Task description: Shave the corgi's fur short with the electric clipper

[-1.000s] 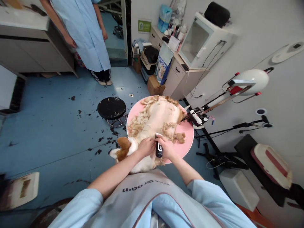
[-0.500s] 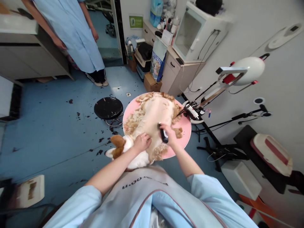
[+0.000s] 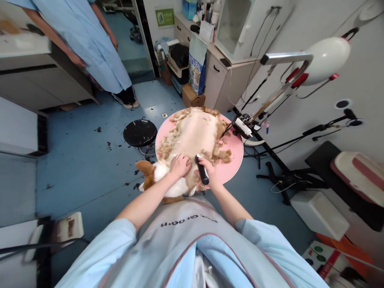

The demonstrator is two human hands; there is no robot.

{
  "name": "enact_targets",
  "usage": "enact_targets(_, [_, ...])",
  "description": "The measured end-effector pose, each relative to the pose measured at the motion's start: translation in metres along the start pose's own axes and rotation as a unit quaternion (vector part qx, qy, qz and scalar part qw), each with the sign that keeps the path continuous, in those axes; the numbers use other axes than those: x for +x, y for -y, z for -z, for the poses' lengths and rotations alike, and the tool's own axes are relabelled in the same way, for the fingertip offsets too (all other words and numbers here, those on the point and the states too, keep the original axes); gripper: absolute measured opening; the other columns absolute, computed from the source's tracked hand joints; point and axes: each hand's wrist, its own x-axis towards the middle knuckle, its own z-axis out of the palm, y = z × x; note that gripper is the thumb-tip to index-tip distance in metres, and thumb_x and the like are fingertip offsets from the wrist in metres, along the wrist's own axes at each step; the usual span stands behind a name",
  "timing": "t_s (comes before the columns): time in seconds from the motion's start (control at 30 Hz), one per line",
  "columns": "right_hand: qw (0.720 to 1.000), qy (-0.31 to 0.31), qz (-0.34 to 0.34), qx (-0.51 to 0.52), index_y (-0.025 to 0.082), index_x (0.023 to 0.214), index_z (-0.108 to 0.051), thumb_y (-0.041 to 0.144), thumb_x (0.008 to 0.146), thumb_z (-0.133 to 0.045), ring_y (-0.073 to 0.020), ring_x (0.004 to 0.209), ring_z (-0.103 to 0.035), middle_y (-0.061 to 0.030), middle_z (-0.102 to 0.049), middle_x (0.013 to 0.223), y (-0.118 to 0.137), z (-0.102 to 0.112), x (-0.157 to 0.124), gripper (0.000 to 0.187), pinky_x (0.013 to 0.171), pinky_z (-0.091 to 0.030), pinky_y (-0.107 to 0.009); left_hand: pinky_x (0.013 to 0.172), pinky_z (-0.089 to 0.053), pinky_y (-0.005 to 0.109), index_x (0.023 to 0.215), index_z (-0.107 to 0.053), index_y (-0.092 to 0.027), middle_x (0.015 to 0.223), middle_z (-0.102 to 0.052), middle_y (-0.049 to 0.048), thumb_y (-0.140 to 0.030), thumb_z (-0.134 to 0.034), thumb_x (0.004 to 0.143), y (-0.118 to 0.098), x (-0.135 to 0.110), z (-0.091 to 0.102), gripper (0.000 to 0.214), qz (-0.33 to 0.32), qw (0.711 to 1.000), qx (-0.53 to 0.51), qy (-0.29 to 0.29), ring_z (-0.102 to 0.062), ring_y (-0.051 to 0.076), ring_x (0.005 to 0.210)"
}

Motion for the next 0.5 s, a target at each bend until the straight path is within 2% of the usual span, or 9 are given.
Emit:
enact_targets(0.03, [1.000, 0.016, 0.003, 0.004, 0.025, 0.114, -0.062, 0.032, 0.085, -0.063, -0.0276, 0.130, -0.059, -0.0135, -0.063, 0.136, 0.001, -0.006, -0.005, 0.030, 0.112, -0.045, -0.049, 0.086, -0.044, 0.035, 0.091, -0.074, -0.018, 0.096, -0.067, 0.0104, -0.038, -0.057, 0.092, -0.001, 0.000, -0.001, 0.026, 0.003, 1.000, 0.006, 0.002, -0.061, 0.025, 0.096])
enact_targets(0.1, [1.000, -0.008, -0.018, -0.004, 0.024, 0.114, -0.064, 0.029, 0.086, -0.060, -0.0267, 0.131, -0.058, -0.0136, -0.062, 0.137, -0.003, -0.009, -0.002, 0.028, 0.113, -0.045, -0.048, 0.086, -0.044, 0.035, 0.094, -0.074, -0.018, 0.097, -0.068, 0.0107, -0.037, -0.055, 0.093, -0.003, 0.001, -0.003, 0.027, 0.005, 1.000, 0.014, 0.001, -0.061, 0.025, 0.096])
enact_targets(0.17, [0.997, -0.058, -0.044, -0.017, 0.021, 0.117, -0.063, 0.026, 0.087, -0.057, -0.0259, 0.135, -0.054, -0.0155, -0.059, 0.140, -0.013, -0.002, 0.010, 0.031, 0.116, -0.042, -0.048, 0.087, -0.044, 0.035, 0.094, -0.073, -0.018, 0.098, -0.068, 0.0105, -0.037, -0.055, 0.094, -0.004, 0.001, -0.006, 0.027, 0.000, 1.000, 0.022, -0.003, -0.061, 0.025, 0.097])
enact_targets(0.27, [0.994, -0.095, -0.041, -0.018, 0.018, 0.121, -0.060, 0.025, 0.086, -0.057, -0.0256, 0.138, -0.051, -0.0177, -0.056, 0.143, -0.025, 0.011, 0.020, 0.036, 0.118, -0.038, -0.047, 0.086, -0.044, 0.035, 0.092, -0.073, -0.017, 0.098, -0.068, 0.0106, -0.037, -0.055, 0.093, -0.007, 0.001, -0.008, 0.027, 0.001, 0.999, 0.034, -0.004, -0.062, 0.025, 0.096])
enact_targets(0.33, [0.996, -0.091, -0.024, -0.003, 0.020, 0.119, -0.061, 0.029, 0.086, -0.059, -0.0258, 0.135, -0.053, -0.0170, -0.058, 0.141, -0.027, 0.012, 0.015, 0.035, 0.117, -0.039, -0.047, 0.087, -0.044, 0.034, 0.092, -0.073, -0.017, 0.097, -0.068, 0.0107, -0.037, -0.055, 0.093, -0.009, 0.000, -0.008, 0.027, 0.006, 0.999, 0.036, -0.004, -0.062, 0.025, 0.096])
enact_targets(0.43, [0.999, -0.048, -0.008, 0.022, 0.022, 0.115, -0.061, 0.034, 0.085, -0.062, -0.0263, 0.131, -0.056, -0.0148, -0.062, 0.136, -0.026, 0.004, 0.001, 0.032, 0.114, -0.042, -0.047, 0.090, -0.044, 0.035, 0.096, -0.073, -0.016, 0.100, -0.068, 0.0112, -0.037, -0.053, 0.093, -0.011, -0.001, -0.004, 0.029, 0.016, 0.999, 0.033, 0.000, -0.061, 0.025, 0.099])
enact_targets(0.5, [0.997, -0.068, -0.036, 0.023, 0.021, 0.116, -0.059, 0.036, 0.085, -0.063, -0.0269, 0.130, -0.057, -0.0163, -0.062, 0.135, -0.029, 0.001, -0.004, 0.035, 0.113, -0.043, -0.047, 0.092, -0.044, 0.035, 0.102, -0.074, -0.016, 0.103, -0.068, 0.0116, -0.037, -0.054, 0.092, -0.012, -0.002, 0.003, 0.030, 0.030, 0.999, 0.024, 0.008, -0.061, 0.026, 0.101])
